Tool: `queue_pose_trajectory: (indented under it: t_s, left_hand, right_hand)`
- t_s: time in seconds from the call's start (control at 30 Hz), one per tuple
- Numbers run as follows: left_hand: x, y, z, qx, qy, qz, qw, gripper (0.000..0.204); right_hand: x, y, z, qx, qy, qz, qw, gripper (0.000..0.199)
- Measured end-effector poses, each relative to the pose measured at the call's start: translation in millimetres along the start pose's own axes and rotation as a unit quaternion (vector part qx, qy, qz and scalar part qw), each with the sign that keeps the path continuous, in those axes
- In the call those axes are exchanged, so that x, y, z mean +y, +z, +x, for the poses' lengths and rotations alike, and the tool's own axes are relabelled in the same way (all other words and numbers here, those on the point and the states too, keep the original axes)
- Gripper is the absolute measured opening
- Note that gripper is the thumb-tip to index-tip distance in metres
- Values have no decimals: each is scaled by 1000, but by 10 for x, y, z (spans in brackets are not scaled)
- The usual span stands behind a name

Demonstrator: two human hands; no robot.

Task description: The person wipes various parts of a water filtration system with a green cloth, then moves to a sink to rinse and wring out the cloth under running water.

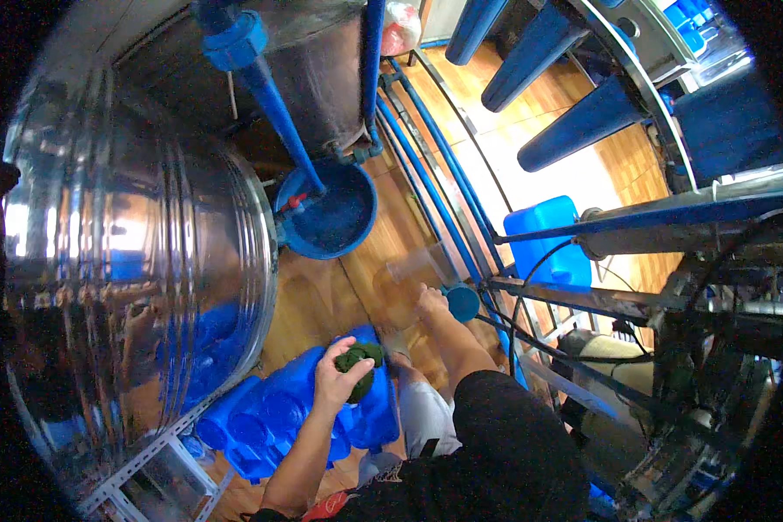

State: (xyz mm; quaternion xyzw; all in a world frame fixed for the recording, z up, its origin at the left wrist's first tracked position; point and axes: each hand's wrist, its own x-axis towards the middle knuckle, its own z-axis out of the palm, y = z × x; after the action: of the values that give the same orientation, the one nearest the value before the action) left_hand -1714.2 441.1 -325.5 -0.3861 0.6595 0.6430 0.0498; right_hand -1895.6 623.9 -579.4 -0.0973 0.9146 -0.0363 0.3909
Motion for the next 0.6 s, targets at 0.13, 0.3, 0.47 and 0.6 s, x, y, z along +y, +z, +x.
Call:
queue_pose_trajectory:
  t_s: [0.13, 0.3, 0.47, 0.6]
  left_hand:
    - [35, 172, 219, 8, 2, 11, 1000, 51]
    - [452, 154, 309, 137, 130, 147, 971, 54]
    - [1237, -188, 45, 53, 230, 193, 952, 71]
    - [1911, -636, -677, -36, 334, 313, 888, 68]
  right_hand:
    - [-211, -300, 180, -156, 31, 175, 972, 49]
    - [-697, -1074, -697, -510, -54, 623, 590, 70]
    - [-1298, -1626, -1587, -446, -89, 749, 483, 77]
    - [-1696, -2019, -2125, -321, -195, 753, 540, 56]
